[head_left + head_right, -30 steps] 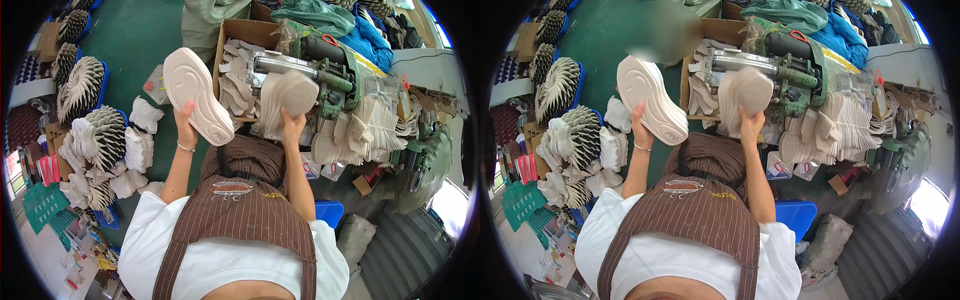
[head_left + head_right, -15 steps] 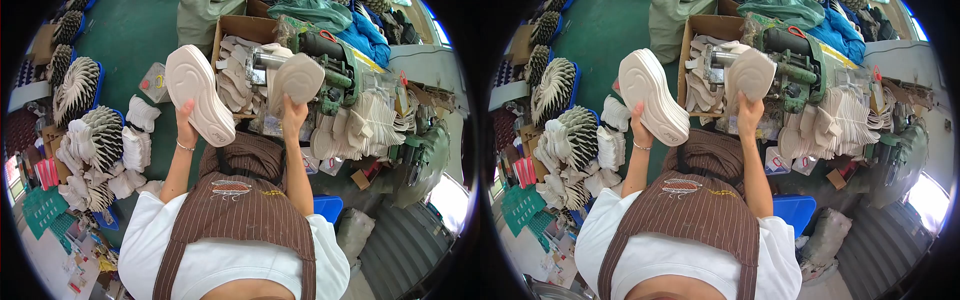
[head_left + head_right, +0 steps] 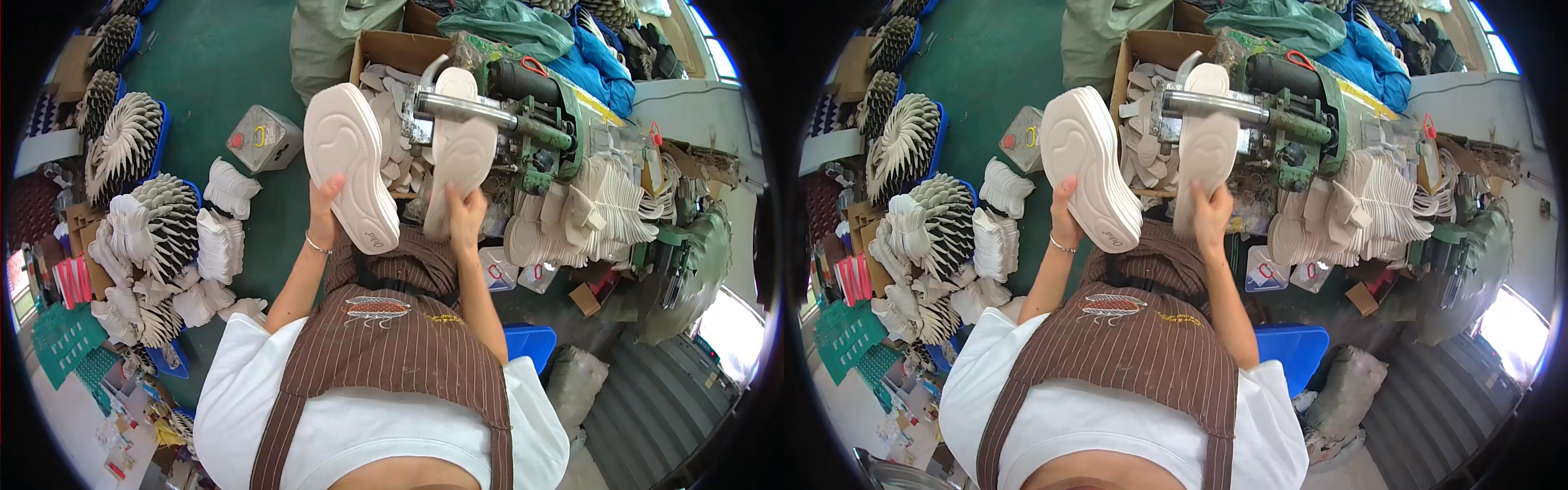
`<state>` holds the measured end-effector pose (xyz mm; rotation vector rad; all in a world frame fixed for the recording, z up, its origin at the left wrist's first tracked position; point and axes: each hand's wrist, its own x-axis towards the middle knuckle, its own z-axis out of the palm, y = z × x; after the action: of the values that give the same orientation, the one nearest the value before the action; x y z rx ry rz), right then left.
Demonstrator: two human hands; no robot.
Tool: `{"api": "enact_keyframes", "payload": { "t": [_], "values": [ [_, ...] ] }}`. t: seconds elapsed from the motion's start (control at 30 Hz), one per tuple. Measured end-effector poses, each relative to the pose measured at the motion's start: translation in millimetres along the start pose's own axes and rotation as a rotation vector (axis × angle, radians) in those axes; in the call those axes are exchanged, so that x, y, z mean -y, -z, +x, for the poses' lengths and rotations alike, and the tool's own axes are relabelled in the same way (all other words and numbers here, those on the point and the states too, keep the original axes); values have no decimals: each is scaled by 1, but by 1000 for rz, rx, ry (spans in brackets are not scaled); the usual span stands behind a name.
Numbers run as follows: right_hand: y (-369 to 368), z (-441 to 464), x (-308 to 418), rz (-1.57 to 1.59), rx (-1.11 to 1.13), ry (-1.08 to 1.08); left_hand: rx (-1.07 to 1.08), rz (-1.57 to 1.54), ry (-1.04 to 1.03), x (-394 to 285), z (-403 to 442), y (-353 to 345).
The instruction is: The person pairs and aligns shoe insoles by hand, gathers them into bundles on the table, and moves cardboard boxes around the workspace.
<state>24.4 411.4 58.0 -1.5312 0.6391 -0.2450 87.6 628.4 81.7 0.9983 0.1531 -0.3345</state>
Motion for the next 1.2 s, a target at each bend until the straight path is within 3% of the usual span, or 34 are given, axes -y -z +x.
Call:
{"api": "enact_keyframes", "payload": {
  "t": [0.03, 0.13, 0.3, 0.37, 0.47, 0.53, 0.6, 0.7, 0.97, 1.03, 1.2],
  "values": [
    [-2, -10, -5, 221, 76, -147, -4, -2, -9, 0, 1, -3],
    [1, 7, -15, 270, 43, -296, 7, -20, 51, 0, -4, -14],
    [-14, 34, 58, 250, 165, -247, 33, 166, -53, -3, -1, -36],
    [-23, 10, 81, 174, 365, -255, 12, 255, -119, -1, 2, -47],
    [-42, -21, 104, -425, 270, 337, -64, 310, -129, 10, 2, -49],
    [-43, -17, 96, -435, 243, 344, -8, 329, -174, 16, 6, -36],
    [-37, -13, 94, -451, 214, 350, 167, 75, -112, 11, 6, -36],
    [-27, -12, 98, -289, 262, 117, 146, 166, -86, 3, 5, -40],
    [-29, -20, 93, 210, 200, 88, 82, 192, -173, 12, 8, -34],
    [-28, -24, 93, 283, 167, 71, 124, -66, 119, 8, 8, -34],
    [-15, -34, 69, 304, 97, 122, 130, -56, 70, 14, 7, -29]
  ]
}}
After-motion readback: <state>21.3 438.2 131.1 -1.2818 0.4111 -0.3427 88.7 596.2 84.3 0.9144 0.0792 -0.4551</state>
